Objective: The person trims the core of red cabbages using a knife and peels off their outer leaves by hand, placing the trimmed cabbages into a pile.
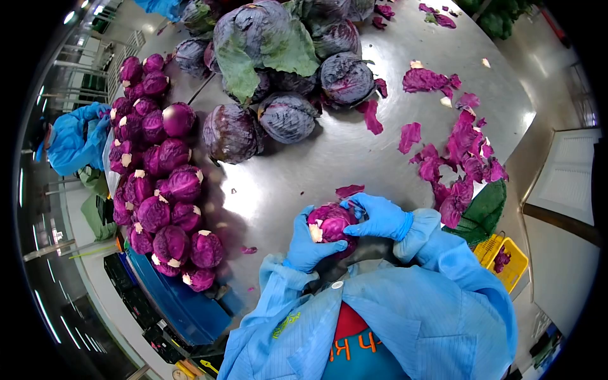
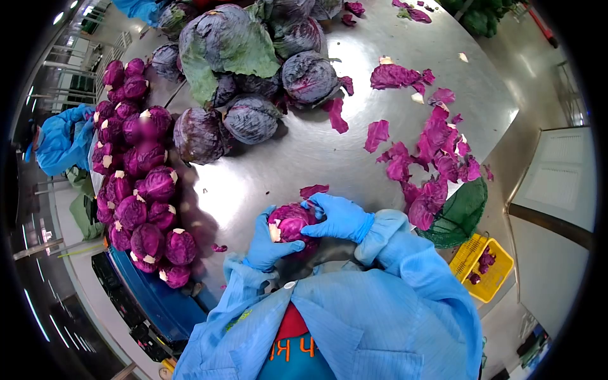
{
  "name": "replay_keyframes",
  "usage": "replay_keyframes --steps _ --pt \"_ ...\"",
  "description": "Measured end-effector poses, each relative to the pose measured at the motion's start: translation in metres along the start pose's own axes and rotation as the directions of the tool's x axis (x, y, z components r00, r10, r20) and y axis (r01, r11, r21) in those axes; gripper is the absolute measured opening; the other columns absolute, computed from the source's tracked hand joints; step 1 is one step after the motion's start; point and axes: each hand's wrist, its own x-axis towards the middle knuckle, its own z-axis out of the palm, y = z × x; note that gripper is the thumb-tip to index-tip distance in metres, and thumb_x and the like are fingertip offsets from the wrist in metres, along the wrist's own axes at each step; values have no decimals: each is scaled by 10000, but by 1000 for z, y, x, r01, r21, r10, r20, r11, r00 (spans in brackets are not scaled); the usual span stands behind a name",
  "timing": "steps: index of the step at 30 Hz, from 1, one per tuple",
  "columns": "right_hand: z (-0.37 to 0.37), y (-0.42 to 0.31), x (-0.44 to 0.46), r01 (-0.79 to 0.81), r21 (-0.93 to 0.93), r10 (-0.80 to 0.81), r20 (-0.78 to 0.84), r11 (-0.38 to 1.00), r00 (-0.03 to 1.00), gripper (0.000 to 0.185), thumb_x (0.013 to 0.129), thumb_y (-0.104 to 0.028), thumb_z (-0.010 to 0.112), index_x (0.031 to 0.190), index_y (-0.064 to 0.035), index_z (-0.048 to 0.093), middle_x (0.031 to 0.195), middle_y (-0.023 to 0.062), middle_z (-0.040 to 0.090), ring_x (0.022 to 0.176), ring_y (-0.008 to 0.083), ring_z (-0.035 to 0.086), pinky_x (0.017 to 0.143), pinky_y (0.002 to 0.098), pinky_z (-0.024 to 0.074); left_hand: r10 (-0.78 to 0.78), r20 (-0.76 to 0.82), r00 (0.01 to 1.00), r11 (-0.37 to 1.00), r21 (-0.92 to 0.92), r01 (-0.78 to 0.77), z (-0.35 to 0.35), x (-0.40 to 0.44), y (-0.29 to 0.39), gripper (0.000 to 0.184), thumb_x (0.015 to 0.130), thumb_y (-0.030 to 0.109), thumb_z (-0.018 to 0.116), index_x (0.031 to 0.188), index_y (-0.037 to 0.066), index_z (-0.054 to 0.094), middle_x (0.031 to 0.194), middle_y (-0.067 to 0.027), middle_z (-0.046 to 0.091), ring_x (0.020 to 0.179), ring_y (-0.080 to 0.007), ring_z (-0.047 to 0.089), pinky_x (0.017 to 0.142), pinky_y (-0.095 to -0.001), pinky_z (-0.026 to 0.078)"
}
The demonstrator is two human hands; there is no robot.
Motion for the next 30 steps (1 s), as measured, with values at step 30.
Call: replay_keyframes --steps 30 --pt "3 -31 7 514 -282 -490 156 810 857 539 793 -400 740 1232 -139 568 1158 79 547 975 270 597 775 367 520 -73 403 912 202 -890 409 -18 -18 -14 782 894 460 587 1483 88 233 1493 -186 327 1344 -378 384 1025 -645 393"
